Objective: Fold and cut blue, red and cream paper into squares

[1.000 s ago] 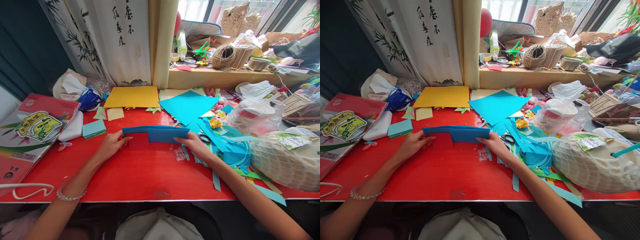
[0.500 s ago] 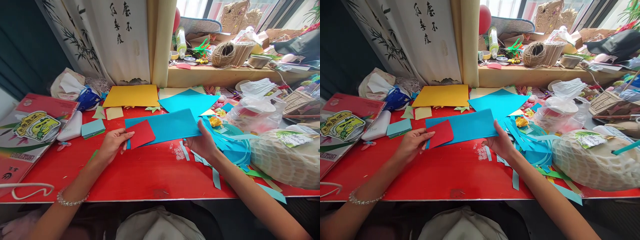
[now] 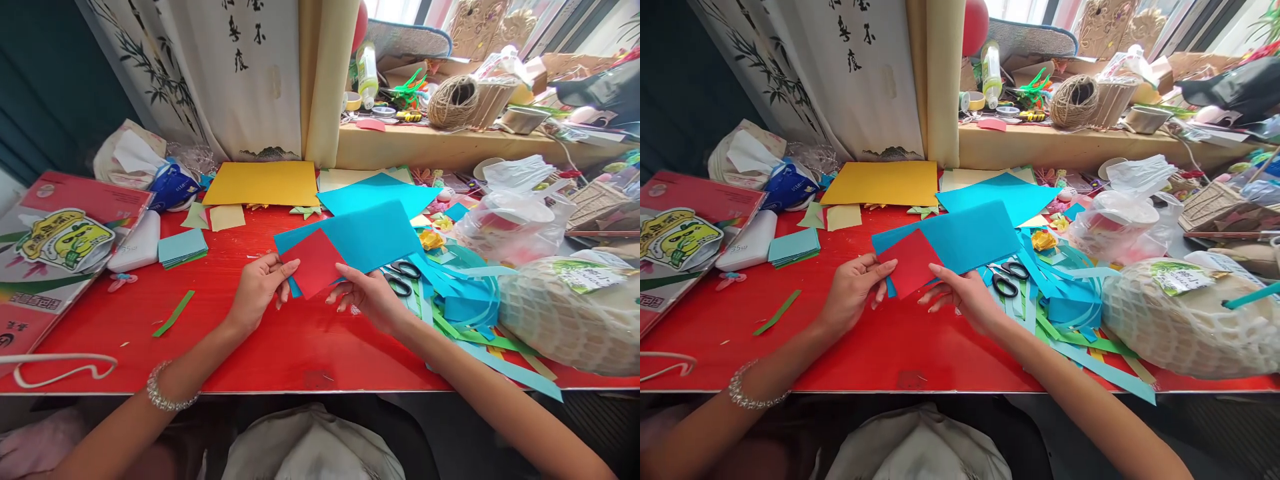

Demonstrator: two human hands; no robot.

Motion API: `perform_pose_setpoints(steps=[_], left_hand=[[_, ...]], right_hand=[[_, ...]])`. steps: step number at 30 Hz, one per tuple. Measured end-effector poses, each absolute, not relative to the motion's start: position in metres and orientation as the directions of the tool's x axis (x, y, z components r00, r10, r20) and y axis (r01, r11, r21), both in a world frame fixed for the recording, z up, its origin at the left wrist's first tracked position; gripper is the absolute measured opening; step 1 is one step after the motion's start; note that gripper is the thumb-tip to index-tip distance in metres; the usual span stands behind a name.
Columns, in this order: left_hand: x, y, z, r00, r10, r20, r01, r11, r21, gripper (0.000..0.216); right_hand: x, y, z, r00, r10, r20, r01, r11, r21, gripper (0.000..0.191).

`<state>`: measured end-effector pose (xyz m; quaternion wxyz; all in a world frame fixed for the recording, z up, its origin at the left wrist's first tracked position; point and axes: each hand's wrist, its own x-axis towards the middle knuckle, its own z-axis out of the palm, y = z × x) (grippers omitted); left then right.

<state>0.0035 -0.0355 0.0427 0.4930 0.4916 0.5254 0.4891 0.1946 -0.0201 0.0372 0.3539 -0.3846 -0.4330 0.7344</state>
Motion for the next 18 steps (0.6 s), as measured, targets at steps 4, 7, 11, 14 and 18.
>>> perform_pose_setpoints(steps=[4, 7, 11, 14, 18], left_hand=[[0.004, -0.035, 0.042, 0.003, 0.999, -0.046, 0.034, 0.046, 0.998, 0.02], [0.005, -0.035, 0.042, 0.021, 0.997, -0.069, 0.028, 0.069, 0.997, 0.018], [0.006, -0.034, 0.042, 0.006, 0.995, -0.098, 0.026, 0.098, 0.995, 0.023], [0.006, -0.034, 0.042, -0.007, 0.996, -0.095, 0.023, 0.095, 0.995, 0.028], [0.005, -0.035, 0.042, 0.014, 0.996, -0.093, 0.006, 0.093, 0.996, 0.031]], right_hand=[[0.192, -0.022, 0.033, -0.36, 0.879, -0.311, -0.192, -0.397, -0.898, 0.03], [0.193, -0.024, 0.03, -0.32, 0.895, -0.312, -0.175, -0.38, -0.908, 0.029], [0.191, -0.027, 0.027, -0.295, 0.907, -0.299, -0.192, -0.363, -0.912, 0.027], [0.189, -0.029, 0.026, -0.28, 0.913, -0.297, -0.174, -0.352, -0.919, 0.025], [0.187, -0.031, 0.025, -0.253, 0.922, -0.293, -0.162, -0.338, -0.927, 0.026]])
